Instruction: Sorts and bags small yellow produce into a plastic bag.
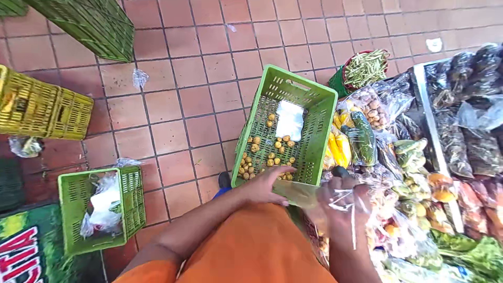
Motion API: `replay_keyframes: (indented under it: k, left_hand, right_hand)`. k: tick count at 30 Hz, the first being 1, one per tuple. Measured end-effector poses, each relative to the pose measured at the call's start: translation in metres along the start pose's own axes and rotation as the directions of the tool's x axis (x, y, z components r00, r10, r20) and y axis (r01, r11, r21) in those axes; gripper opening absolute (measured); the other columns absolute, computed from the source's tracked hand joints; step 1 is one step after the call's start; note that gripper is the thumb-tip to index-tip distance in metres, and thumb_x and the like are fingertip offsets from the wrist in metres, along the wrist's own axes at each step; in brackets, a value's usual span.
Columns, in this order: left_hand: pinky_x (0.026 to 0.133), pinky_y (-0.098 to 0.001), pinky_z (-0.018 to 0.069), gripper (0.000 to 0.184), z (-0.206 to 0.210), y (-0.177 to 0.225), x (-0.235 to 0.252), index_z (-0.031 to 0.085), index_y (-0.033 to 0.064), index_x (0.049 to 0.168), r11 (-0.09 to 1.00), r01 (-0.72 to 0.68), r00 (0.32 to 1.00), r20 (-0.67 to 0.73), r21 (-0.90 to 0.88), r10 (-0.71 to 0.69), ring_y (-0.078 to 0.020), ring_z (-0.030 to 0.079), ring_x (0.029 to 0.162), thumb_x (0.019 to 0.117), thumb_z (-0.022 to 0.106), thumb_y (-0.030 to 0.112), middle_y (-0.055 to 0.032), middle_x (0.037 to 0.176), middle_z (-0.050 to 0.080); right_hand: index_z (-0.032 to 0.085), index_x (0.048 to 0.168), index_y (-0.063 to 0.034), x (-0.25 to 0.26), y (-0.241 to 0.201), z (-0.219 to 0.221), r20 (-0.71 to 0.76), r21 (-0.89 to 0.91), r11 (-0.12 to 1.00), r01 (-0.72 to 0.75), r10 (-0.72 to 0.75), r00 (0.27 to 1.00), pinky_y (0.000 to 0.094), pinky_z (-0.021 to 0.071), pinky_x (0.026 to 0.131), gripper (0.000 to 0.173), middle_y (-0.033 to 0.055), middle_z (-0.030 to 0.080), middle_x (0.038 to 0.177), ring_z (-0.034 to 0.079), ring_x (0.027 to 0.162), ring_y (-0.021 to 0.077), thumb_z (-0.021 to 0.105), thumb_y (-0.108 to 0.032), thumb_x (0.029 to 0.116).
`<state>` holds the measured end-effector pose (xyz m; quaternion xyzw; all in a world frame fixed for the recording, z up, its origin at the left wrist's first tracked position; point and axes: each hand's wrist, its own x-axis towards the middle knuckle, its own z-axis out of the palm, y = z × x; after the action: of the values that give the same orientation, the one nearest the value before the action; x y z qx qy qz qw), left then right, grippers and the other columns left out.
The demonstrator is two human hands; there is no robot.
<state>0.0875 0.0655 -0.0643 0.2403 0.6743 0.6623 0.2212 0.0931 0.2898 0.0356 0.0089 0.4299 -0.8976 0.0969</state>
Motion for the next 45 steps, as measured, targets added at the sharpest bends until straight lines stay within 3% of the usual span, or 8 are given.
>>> replay_keyframes:
  k: [6,11,17,21,27,33,38,45]
  left_hand:
    - [0.1,-0.0529,0.0516,0.029,0.0,-0.038,0.005,0.076,0.0033,0.108,0.969,-0.122,0.938,0.344,0.216,0.042,-0.0287,0.069,0.107,0.1051,0.057,0.024,-0.0141,0.106,0.073]
    - [0.095,-0.0376,0.0572,0.029,-0.066,-0.048,-0.083,0.074,-0.0004,0.109,0.965,0.168,0.979,-0.079,-0.203,-0.188,-0.0125,0.071,0.097,0.1018,0.059,0.023,-0.0077,0.104,0.075]
    - [0.059,-0.024,0.0568,0.016,-0.1,-0.035,-0.12,0.072,0.0131,0.09,0.827,-0.049,0.829,-0.484,-0.561,-0.279,-0.0047,0.065,0.061,0.0936,0.072,0.028,0.0062,0.075,0.071]
    - [0.069,-0.0263,0.0602,0.016,-0.109,-0.015,-0.122,0.07,0.0104,0.091,0.78,-0.174,0.73,-0.61,-0.602,-0.307,-0.0068,0.069,0.07,0.1004,0.061,0.02,0.0018,0.079,0.073]
    - [0.054,-0.0233,0.0542,0.021,-0.119,-0.001,-0.125,0.067,0.0101,0.082,0.888,-0.058,0.731,-0.625,-0.456,-0.273,-0.0043,0.06,0.056,0.0997,0.06,0.02,0.0049,0.068,0.067]
    - [0.073,-0.0304,0.0585,0.02,-0.082,0.01,-0.1,0.071,0.0036,0.094,0.949,0.296,0.863,-0.394,-0.11,-0.314,-0.0074,0.067,0.075,0.0901,0.076,0.023,-0.0011,0.085,0.071]
    - [0.081,-0.0375,0.0577,0.027,-0.059,0.01,-0.097,0.073,0.0029,0.097,0.913,0.377,0.905,-0.274,0.157,-0.326,-0.0116,0.068,0.081,0.089,0.076,0.028,-0.0052,0.087,0.072]
    - [0.068,-0.0375,0.0576,0.022,-0.093,0.029,-0.071,0.054,0.0013,0.097,0.938,0.307,0.549,-0.775,-0.163,-0.314,-0.0147,0.064,0.066,0.0943,0.072,0.014,-0.0053,0.076,0.063]
  right_hand:
    - [0.063,0.085,-0.0195,-0.007,-0.01,0.062,-0.017,0.091,0.982,0.163,-0.162,0.987,0.021,0.0501,0.056,0.049,-0.007,0.058,0.071,0.058,0.063,0.005,0.037,-0.055,0.1062]
    - [0.064,0.083,-0.0142,0.003,-0.055,-0.004,-0.217,-0.028,0.95,0.312,-0.311,0.925,0.0238,0.0496,0.05,0.055,-0.0029,0.058,0.065,0.057,0.054,0.0079,0.03,-0.048,0.1093]
    - [0.052,0.132,-0.0108,-0.001,-0.001,-0.027,-0.538,-0.439,0.879,0.185,-0.422,0.73,0.0318,0.0587,0.093,0.038,-0.0005,0.07,0.112,0.068,0.105,0.008,0.025,-0.029,0.1138]
    - [0.064,0.103,-0.0112,0.022,0.041,-0.079,-0.709,-0.548,0.82,-0.167,-0.349,0.613,0.0323,0.0572,0.059,0.043,-0.0015,0.066,0.077,0.064,0.064,0.0096,0.042,-0.047,0.109]
    - [0.054,0.133,0.0063,0.018,0.082,-0.066,-0.43,-0.884,0.319,-0.342,-0.266,0.863,0.0449,0.0536,0.095,0.053,0.0215,0.064,0.119,0.064,0.106,0.0252,0.052,-0.039,0.105]
    - [0.063,0.124,-0.0019,0.002,0.132,0.055,-0.029,-0.801,0.53,-0.279,0.43,0.902,0.0393,0.0616,0.083,0.038,0.0087,0.072,0.109,0.072,0.093,0.0184,0.05,-0.032,0.1045]
    - [0.06,0.076,-0.0115,0.017,0.146,0.067,-0.015,-0.907,0.391,-0.155,0.339,0.941,0.0298,0.0465,0.059,0.036,-0.0045,0.056,0.067,0.053,0.061,0.0061,0.071,-0.042,0.0939]
    - [0.063,0.077,-0.0029,0.046,0.113,0.065,0.21,-0.962,-0.16,0.221,0.081,0.974,0.0518,0.0519,0.06,0.022,0.0124,0.064,0.077,0.065,0.069,0.0299,0.06,-0.018,0.0929]
